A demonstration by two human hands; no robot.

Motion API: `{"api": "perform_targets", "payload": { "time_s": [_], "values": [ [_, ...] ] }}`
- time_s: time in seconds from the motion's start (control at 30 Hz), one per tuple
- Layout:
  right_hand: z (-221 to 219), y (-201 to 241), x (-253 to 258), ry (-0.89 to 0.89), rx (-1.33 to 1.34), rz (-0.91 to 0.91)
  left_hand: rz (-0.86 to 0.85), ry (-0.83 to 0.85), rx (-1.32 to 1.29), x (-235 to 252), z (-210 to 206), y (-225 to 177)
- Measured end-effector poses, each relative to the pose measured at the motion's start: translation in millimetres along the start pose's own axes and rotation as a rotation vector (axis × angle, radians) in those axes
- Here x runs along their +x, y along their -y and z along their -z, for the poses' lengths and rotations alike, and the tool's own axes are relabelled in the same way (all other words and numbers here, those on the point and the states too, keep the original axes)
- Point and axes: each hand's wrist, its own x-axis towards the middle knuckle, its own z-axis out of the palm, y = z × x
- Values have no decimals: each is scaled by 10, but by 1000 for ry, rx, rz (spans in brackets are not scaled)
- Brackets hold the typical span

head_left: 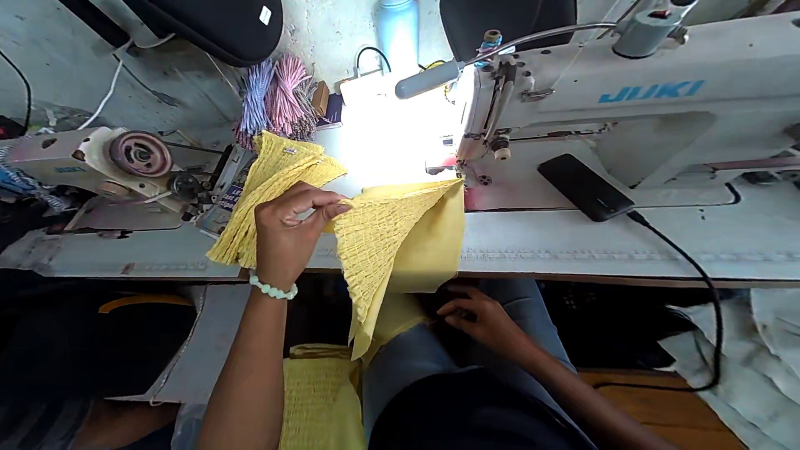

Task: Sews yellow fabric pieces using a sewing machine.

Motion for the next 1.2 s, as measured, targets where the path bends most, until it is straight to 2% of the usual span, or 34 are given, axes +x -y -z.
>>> {"api": "perform_targets", "payload": {
  "time_s": [0.03,0.1,0.23,0.3,0.4,0.47,0.57,0.87,1.2],
  "values": [
    [-19,-69,48,51,18,-66,-9,2,-11,-14,-5,-6],
    [-90,-167,151,74,82,-86,-14,4,-27,-40,-4,-6],
    [-124,-52,144,-12,198,-30,-4,4,-39,-99,-8,-1],
    [-131,24,-34,-167,114,191,-16,3,-69,-164,-49,-40],
    [-40,111,-183,-370,-147,561,-40,25,-154,-321,-169,-187],
    [71,221,-206,-415,-265,707,-51,32,-191,-434,-280,-289],
    [195,392,-151,-435,-334,828,-46,27,-235,-576,-426,-433],
    [427,943,202,-497,-373,983,98,-103,-318,-690,-678,-755],
    [522,1043,262,-552,-306,990,87,-146,-290,-623,-801,-922]
  ]
}}
